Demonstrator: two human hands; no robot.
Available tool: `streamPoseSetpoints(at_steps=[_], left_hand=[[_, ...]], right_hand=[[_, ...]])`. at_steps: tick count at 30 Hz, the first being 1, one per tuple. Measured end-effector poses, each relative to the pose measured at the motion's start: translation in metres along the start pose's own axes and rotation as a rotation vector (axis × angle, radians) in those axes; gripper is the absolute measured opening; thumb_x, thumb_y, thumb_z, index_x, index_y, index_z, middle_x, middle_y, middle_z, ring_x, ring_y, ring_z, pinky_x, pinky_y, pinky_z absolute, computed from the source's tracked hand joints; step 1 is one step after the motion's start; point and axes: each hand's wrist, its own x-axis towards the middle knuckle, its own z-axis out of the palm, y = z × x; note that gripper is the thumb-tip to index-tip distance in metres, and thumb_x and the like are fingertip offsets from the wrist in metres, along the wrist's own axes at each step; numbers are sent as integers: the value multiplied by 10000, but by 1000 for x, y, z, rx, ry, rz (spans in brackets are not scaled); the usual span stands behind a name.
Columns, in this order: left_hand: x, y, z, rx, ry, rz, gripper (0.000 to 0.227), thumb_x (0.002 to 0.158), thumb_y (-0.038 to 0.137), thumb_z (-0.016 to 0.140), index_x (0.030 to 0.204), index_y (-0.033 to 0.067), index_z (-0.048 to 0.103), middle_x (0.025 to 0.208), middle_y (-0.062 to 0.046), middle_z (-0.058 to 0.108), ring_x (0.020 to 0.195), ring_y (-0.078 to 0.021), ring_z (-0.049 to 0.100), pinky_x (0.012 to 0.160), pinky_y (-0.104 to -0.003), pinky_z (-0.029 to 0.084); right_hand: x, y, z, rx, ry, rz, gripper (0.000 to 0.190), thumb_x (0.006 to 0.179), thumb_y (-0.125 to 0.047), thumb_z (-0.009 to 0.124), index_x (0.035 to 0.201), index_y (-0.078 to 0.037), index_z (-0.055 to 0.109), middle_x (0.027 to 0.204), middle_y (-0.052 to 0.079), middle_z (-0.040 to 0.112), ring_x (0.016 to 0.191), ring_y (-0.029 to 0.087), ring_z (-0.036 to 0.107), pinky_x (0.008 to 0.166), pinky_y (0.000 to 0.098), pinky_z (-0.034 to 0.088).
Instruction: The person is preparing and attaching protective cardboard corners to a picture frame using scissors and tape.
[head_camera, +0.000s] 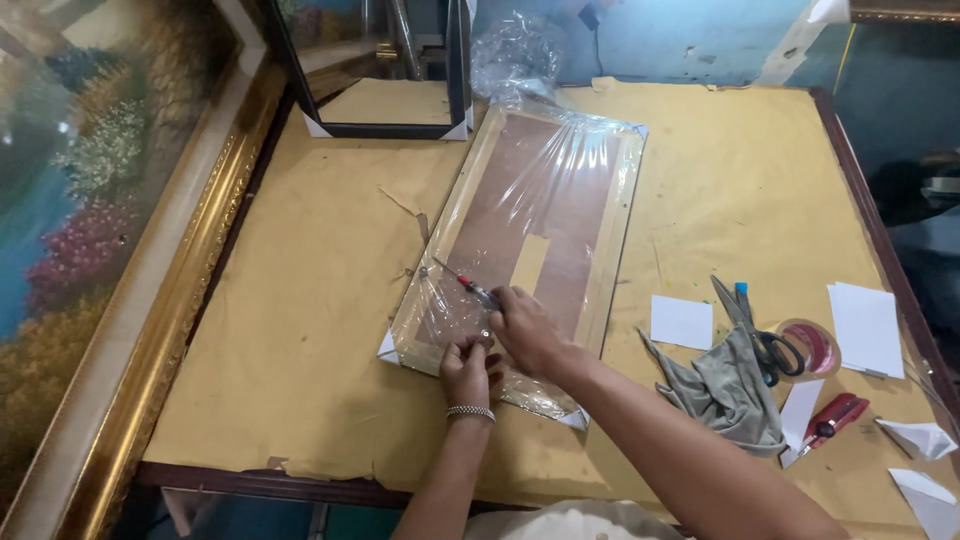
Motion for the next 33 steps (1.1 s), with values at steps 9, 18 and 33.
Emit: streamPoseSetpoints(at_steps=[9,18,33], left_hand=[[5,-13,-9,-58,-12,14,96,744,161,620,827,141,576,765,-23,611,607,-128,592,462,-214,468],[-3,-9,44,-99,-244,59,128,736,-12,675,847,-7,611,623,-113,612,494,-133,543,453,-222,478],[43,0,138,1075,-612,219,131,622,161,667,726,236,693,581,38,643,525,-63,630,569,-157,541]], right_hand=[[-32,18,-29,-284,-88,62,387,807,-361,356,1141,-203,473,976,75,577,979,292,567,787,452,421],[-145,66,-107,-196,23,571,395,761,-287,352,1099,-183,528,1031,53,598,911,256,556,740,426,398],[-140,33,-180,-239,151,486,338,817,-262,524,1152,-255,568,975,177,642,941,353,602,824,414,487]])
